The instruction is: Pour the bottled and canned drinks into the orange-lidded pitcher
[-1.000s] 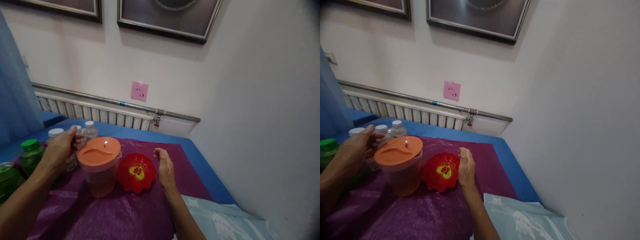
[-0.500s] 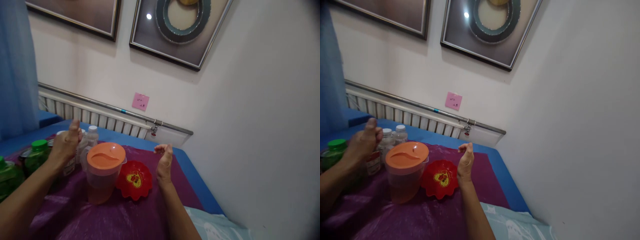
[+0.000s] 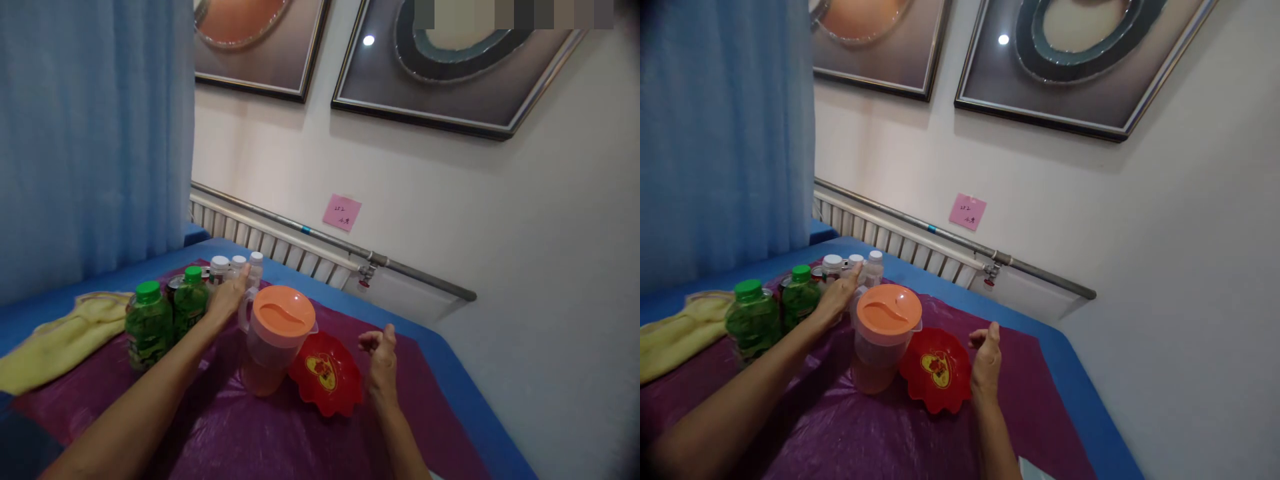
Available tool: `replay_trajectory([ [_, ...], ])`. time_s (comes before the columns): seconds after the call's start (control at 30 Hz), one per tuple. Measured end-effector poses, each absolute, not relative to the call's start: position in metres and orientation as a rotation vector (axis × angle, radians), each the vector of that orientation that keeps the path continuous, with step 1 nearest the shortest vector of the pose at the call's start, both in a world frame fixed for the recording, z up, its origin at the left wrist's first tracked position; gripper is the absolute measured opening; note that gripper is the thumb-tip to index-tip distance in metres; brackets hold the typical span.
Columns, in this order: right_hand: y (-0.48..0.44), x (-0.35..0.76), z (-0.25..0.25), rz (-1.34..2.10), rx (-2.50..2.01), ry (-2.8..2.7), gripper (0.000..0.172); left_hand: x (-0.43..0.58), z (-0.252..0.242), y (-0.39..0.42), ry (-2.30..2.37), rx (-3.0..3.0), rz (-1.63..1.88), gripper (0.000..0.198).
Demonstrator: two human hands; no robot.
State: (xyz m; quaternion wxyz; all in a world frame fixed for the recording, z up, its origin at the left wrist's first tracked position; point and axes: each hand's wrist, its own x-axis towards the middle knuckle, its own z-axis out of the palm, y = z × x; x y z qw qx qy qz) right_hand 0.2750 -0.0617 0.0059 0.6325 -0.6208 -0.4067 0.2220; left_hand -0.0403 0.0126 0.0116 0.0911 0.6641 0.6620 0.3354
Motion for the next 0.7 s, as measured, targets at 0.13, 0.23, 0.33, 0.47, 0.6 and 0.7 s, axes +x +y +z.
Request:
replay_trajectory([
  [0.13,-0.060,0.272,0.005,0.509,-1.404,-0.888,0.068,-0.035,0.023,0.003,2.020,1.860,1.087,0.039],
  [0.23,-0.066,0.272,0.002,0.536,-1.378,-0.813,0.060,-0.039,0.035,-0.034,1.972,1.849,1.327,0.057],
  [0.33,-0.080,0.270,-0.006,0.545,-1.328,-0.755,0.049,-0.058,0.044,-0.083,1.990,1.877,1.745,0.060],
  [0.47,-0.107,0.260,-0.018,0.560,-1.288,-0.730,0.042,-0.103,0.040,-0.117,2.317,1.641,1.983,0.089],
  [0.6,-0.123,0.249,-0.024,0.590,-1.309,-0.749,0.041,-0.140,0.016,-0.111,2.475,1.449,1.501,0.110],
  [0.7,-0.124,0.246,-0.025,0.586,-1.323,-0.803,0.041,-0.149,-0.003,-0.104,2.432,1.494,1.280,0.100],
])
